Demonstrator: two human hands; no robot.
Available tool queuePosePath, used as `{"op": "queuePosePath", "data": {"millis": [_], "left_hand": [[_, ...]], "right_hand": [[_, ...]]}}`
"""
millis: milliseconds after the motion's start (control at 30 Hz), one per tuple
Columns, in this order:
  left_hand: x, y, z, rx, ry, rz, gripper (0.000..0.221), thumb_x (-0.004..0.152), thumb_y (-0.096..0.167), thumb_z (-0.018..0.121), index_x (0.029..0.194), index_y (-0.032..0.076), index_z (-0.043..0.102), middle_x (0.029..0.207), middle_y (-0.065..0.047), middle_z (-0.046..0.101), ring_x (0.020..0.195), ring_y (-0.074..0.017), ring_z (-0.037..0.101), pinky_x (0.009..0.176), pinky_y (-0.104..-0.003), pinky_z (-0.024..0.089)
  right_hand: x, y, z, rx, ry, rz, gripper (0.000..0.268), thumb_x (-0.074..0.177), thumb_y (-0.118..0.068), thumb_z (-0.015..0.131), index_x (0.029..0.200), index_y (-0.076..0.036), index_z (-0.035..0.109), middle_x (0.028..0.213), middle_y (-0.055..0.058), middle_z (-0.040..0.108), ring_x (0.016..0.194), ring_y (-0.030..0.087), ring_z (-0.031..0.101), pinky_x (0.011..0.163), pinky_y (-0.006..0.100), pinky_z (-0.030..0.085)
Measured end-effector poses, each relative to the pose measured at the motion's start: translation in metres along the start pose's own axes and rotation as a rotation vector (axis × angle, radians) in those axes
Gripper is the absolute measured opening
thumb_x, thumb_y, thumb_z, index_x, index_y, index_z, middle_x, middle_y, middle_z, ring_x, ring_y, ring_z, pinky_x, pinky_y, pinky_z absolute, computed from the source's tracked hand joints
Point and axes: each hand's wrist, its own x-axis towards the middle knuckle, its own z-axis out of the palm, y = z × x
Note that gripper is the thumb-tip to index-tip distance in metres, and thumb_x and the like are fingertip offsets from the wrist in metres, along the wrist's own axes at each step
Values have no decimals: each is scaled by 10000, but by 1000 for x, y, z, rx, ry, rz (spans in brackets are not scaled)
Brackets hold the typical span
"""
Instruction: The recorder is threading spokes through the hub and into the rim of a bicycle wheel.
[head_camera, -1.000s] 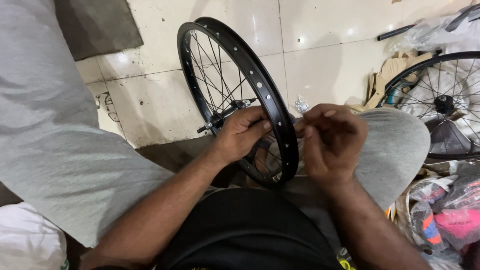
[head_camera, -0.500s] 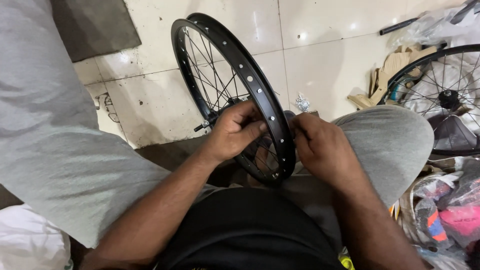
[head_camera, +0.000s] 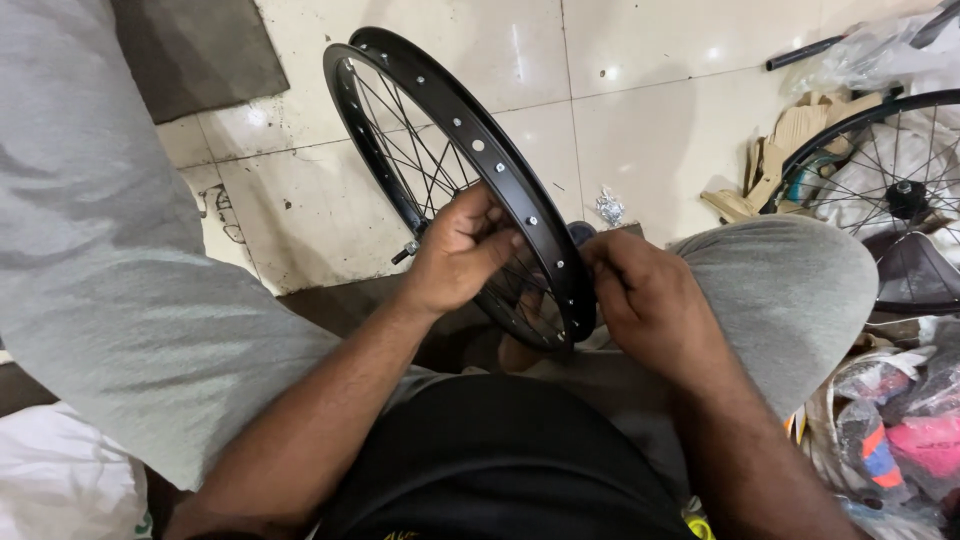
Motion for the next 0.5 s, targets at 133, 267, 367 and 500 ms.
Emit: {"op": "queuePosePath", "data": {"millis": [133, 267, 367, 500], "left_hand": [[-11, -33, -19, 43, 25, 31, 124, 1108, -3, 580, 1197, 23, 663, 976, -53, 696, 865, -112, 660, 806, -297, 591], [0, -1, -7, -10, 47, 15, 88, 1084, -10, 582, 1130, 20, 650, 923, -33, 670, 818, -89, 632, 731, -261, 565], [6, 10, -3, -35, 70, 44, 141, 1010, 7, 597, 1149, 25, 606, 973, -33, 669, 863, -99, 638, 754, -264, 564], [-3, -20, -17, -28, 87, 77, 90, 1077, 10, 566, 1127, 15, 641, 903, -31, 673, 764, -82, 621, 691, -256, 556]], "right_hand": [[-1, 5, 2, 21, -31, 49, 83, 955, -22, 584, 1008, -25, 648, 791, 122, 701, 701, 247, 731, 602, 368, 574], [-3, 2, 1, 17, 0, 4, 115, 947, -8, 575, 1041, -17, 640, 827, 129, 696, 709, 252, 723, 608, 367, 574], [-4, -4, -1, 68, 46, -9, 123, 972, -23, 585, 1086, -3, 627, 816, 125, 695, 686, 229, 713, 595, 357, 562], [-6, 11, 4, 83, -19, -12, 110, 1010, -46, 552, 1097, -16, 613, 796, 96, 697, 657, 171, 713, 544, 303, 583]]}}
